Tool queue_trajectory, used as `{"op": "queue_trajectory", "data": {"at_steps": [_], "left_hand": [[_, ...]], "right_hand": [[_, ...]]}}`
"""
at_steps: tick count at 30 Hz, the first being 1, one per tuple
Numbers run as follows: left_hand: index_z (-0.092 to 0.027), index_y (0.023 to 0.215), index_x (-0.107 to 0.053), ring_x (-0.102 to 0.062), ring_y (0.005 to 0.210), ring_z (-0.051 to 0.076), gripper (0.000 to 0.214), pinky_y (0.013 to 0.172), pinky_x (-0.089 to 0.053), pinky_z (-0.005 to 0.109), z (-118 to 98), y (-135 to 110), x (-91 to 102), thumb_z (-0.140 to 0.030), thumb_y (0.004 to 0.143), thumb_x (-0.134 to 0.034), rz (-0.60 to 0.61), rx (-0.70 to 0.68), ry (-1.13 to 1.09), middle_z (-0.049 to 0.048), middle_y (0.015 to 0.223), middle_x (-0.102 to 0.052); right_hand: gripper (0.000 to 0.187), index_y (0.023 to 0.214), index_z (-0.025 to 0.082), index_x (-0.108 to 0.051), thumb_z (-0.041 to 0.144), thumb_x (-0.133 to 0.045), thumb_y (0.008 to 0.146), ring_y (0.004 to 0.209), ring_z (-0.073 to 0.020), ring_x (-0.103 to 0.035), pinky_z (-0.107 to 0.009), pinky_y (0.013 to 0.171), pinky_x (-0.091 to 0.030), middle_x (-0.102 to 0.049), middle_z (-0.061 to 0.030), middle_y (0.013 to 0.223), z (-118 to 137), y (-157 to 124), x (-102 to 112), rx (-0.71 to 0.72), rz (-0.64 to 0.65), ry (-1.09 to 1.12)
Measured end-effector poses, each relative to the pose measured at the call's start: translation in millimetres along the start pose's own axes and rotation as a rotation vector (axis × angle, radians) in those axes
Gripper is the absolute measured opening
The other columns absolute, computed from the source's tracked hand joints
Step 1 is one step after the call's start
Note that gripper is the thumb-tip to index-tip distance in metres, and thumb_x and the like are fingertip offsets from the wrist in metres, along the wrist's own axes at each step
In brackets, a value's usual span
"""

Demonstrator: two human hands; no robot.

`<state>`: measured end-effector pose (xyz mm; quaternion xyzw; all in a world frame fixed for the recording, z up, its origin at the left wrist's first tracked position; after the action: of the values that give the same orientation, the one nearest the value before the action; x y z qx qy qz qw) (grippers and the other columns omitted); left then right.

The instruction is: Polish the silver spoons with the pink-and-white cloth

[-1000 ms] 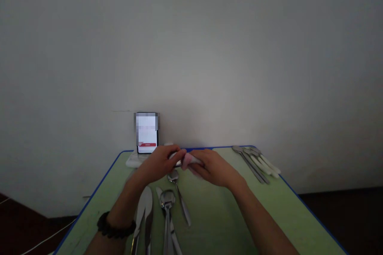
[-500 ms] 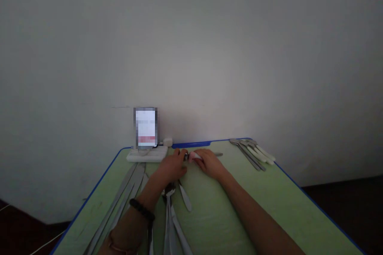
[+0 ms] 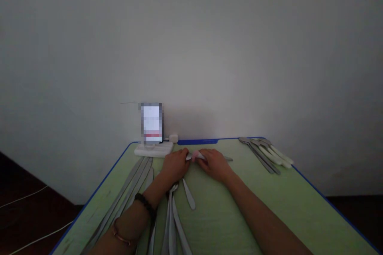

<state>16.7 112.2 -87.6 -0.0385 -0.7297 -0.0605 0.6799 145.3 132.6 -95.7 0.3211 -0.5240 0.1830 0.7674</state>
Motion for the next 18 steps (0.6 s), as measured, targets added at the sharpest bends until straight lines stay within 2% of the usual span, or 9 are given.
{"op": "queue_trajectory", "data": {"at_steps": [7, 11, 18], "left_hand": [[-0.014, 0.104, -0.048, -0.061, 0.095, 0.026, 0.023, 0.075, -0.045, 0.036, -4.4, -3.1, 1.0, -0.025, 0.092, -0.032, -0.002, -0.038, 0.051, 0.0137, 0.104, -0.063], [-0.014, 0.104, -0.049, -0.062, 0.094, 0.027, 0.028, 0.074, -0.046, 0.036, -7.6, -5.5, 4.4, -0.031, 0.093, -0.029, -0.025, -0.053, 0.071, 0.0145, 0.103, -0.064], [-0.012, 0.106, -0.048, -0.064, 0.089, 0.029, 0.029, 0.072, -0.046, 0.037, -9.0, -15.9, 10.4, -0.033, 0.089, -0.039, -0.051, -0.056, 0.066, 0.0175, 0.099, -0.066]], "right_hand": [[0.021, 0.103, 0.017, -0.057, 0.023, -0.043, 0.09, 0.09, -0.0189, -0.056, -0.03, 0.08, -0.035, -0.064, -0.0086, 0.097, 4.8, -5.0, 0.5, -0.007, -0.01, -0.058], [0.022, 0.106, 0.016, -0.056, 0.023, -0.045, 0.089, 0.094, -0.0203, -0.055, -0.034, 0.085, -0.034, -0.063, -0.0097, 0.1, 5.3, -8.7, 2.5, -0.05, -0.03, -0.128], [0.023, 0.107, 0.016, -0.056, 0.015, -0.045, 0.086, 0.097, -0.022, -0.052, -0.037, 0.093, -0.029, -0.063, -0.0093, 0.099, 6.4, -27.2, 9.6, -0.06, -0.061, -0.234]]}}
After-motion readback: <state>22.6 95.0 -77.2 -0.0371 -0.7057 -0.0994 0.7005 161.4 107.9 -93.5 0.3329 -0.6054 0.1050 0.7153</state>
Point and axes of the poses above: each hand's wrist, its own y-axis towards the middle knuckle, its own x-axis out of the back of the hand, z = x × y, the point moved 5 cm from there along y, towards the middle knuckle
